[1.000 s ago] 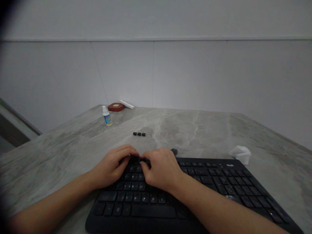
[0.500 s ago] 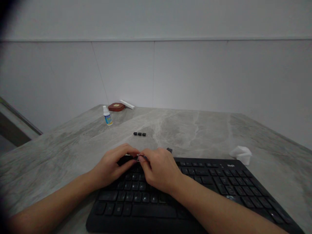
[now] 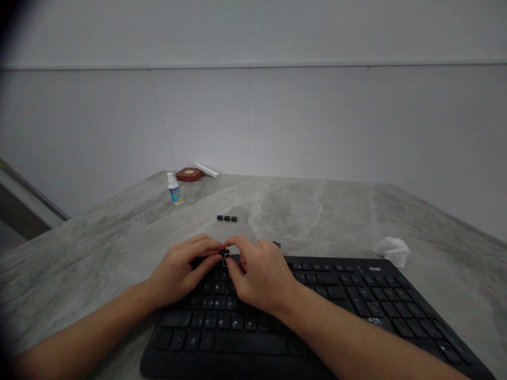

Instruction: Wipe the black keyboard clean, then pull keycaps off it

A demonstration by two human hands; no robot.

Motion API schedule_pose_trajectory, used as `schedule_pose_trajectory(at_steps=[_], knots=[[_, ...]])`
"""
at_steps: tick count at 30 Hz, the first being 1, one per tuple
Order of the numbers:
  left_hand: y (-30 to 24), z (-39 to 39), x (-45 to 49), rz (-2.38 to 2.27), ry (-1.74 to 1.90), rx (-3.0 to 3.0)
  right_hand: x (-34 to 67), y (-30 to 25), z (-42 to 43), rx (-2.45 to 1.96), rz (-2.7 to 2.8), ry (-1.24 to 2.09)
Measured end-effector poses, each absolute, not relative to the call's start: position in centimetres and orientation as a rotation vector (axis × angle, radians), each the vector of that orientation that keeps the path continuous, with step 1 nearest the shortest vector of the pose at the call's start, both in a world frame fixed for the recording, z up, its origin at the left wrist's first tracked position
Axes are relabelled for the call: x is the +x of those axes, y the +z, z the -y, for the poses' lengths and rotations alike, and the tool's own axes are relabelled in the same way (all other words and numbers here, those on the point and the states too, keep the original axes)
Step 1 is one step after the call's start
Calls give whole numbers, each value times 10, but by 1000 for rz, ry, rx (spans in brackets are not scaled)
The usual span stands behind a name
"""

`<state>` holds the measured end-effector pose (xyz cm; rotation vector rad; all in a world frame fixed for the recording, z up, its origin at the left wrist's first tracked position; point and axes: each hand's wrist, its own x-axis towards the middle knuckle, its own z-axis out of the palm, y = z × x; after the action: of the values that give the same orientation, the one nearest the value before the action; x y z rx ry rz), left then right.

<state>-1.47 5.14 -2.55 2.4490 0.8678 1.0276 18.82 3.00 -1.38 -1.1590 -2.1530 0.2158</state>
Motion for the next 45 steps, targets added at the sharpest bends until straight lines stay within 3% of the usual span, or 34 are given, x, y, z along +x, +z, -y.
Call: schedule_pose_trajectory(at_steps=[24, 45], knots=[[-27, -52, -15, -862, 1019, 2496, 191, -18, -31, -894, 2169, -101], [-26, -52, -14, -874, 942, 2397, 190, -18, -32, -978, 2200, -82]])
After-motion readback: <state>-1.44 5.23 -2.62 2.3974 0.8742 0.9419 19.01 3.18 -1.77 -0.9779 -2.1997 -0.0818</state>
